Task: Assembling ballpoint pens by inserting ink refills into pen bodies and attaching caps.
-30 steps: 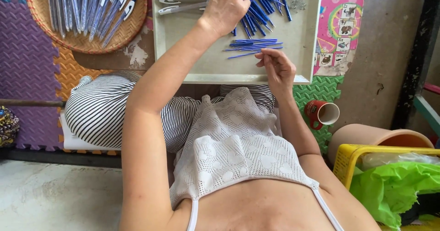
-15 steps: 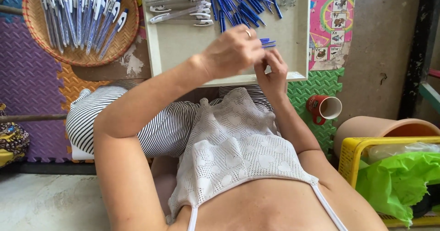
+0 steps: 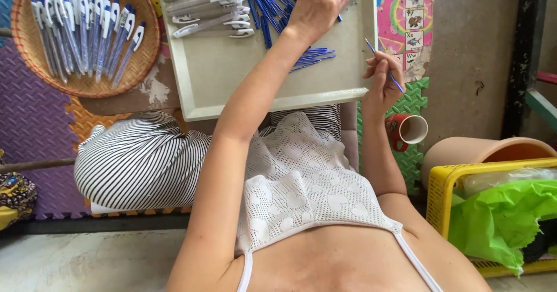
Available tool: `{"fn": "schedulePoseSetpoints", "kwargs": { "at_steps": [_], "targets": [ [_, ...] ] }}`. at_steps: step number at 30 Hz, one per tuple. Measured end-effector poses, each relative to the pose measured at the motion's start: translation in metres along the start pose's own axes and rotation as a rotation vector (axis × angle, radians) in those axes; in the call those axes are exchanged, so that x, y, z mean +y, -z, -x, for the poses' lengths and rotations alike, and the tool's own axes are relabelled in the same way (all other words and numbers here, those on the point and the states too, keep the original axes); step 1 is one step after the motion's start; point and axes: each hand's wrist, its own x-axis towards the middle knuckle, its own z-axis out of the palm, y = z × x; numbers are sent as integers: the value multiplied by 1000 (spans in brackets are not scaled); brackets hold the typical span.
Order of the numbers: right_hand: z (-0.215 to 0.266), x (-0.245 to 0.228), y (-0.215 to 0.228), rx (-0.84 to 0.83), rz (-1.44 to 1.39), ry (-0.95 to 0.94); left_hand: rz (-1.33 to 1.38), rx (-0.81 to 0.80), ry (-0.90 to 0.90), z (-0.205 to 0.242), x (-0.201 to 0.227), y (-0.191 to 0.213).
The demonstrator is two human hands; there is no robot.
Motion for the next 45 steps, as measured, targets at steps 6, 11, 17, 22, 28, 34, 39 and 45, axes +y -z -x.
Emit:
{"fn": "schedulePoseSetpoints", "kwargs": {
  "at_steps": [6,11,17,22,28,34,39,45],
  "targets": [
    [-3,-5,-3,-30,-7,-20,-93,141,-205,9,13,29],
    [-2,-4,-3,-29,-26,-42,270,107,20,22,20,64],
    [-5,-3,-1,-54,4,-50,572,232,263,36,29,79],
    [-9,-10,-2,-83,-24,-91,568,233,284,44,30,75],
    [-15,-24,9,-111,-230,-150,901,242,339,60,49,121],
    [-9,-58,2,-152,-394,86,1223,366,437,110,68,194],
    [-10,-98,-30,-205,-432,172,1262,389,389,121,68,220],
    [-10,-95,-28,-243,-411,172,1287,423,386,123,68,213]
  ]
}}
